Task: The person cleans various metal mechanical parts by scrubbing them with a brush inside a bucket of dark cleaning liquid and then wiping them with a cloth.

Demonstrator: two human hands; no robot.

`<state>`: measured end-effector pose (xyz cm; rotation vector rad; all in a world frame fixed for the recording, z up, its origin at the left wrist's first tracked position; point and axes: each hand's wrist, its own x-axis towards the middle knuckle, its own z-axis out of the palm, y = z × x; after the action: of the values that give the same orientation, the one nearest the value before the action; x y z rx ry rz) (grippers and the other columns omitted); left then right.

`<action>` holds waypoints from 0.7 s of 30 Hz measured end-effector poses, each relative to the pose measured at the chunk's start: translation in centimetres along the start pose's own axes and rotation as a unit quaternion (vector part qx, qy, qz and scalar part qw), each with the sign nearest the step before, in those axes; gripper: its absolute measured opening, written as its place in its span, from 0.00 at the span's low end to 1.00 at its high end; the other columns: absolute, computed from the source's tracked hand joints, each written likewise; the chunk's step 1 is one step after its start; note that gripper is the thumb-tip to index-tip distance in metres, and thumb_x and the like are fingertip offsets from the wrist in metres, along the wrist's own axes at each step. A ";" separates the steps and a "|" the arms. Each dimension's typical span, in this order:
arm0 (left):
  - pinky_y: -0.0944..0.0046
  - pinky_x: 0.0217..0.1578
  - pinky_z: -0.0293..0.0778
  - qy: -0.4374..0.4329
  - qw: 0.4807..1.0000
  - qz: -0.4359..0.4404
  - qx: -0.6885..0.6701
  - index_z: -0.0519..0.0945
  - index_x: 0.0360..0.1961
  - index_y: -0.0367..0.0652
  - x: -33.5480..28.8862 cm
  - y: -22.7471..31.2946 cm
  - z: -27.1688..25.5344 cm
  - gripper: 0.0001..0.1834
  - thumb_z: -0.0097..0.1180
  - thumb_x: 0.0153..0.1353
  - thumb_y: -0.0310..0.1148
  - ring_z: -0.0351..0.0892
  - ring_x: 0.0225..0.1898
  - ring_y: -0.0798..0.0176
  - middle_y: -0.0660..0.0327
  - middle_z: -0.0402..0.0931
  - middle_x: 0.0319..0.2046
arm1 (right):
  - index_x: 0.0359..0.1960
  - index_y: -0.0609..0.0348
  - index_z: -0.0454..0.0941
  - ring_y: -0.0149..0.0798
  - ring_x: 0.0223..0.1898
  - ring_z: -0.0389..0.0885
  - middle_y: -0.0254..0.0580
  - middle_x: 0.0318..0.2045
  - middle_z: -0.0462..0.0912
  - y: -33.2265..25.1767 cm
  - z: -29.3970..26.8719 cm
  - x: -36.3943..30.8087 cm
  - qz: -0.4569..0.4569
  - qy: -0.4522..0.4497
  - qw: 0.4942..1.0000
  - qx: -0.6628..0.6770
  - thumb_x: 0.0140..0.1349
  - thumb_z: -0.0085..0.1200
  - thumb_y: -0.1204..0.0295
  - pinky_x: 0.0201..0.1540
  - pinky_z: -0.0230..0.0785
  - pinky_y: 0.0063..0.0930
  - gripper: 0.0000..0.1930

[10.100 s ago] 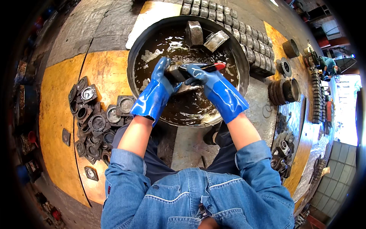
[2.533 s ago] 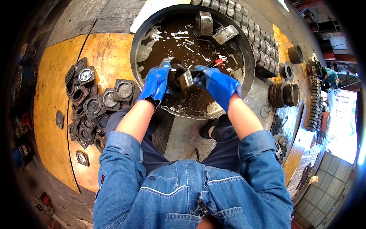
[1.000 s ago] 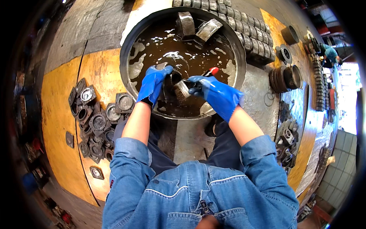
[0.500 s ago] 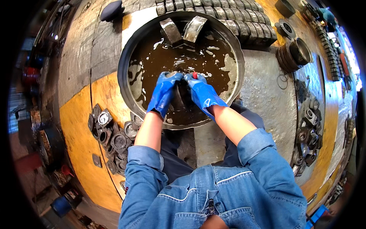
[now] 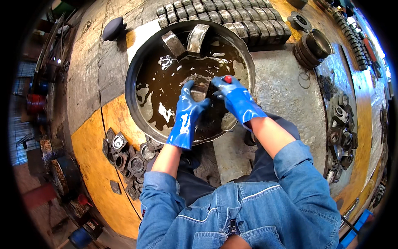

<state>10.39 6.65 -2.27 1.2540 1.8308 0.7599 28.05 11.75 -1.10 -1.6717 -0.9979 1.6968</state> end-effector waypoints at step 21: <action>0.53 0.61 0.77 -0.170 0.964 -0.025 0.205 0.70 0.68 0.40 -0.5 -9.6 -7.6 0.55 0.83 0.35 0.38 0.80 0.59 0.44 0.46 0.80 0.57 | 0.30 0.61 0.72 0.37 0.28 0.70 0.43 0.28 0.72 5.2 3.2 9.1 -0.138 -0.104 0.966 0.190 0.64 0.48 0.81 0.33 0.73 0.29 0.05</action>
<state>-0.52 2.57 -5.95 1.4837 1.7705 0.1183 24.77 15.75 -10.81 -1.0755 -0.8804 1.7624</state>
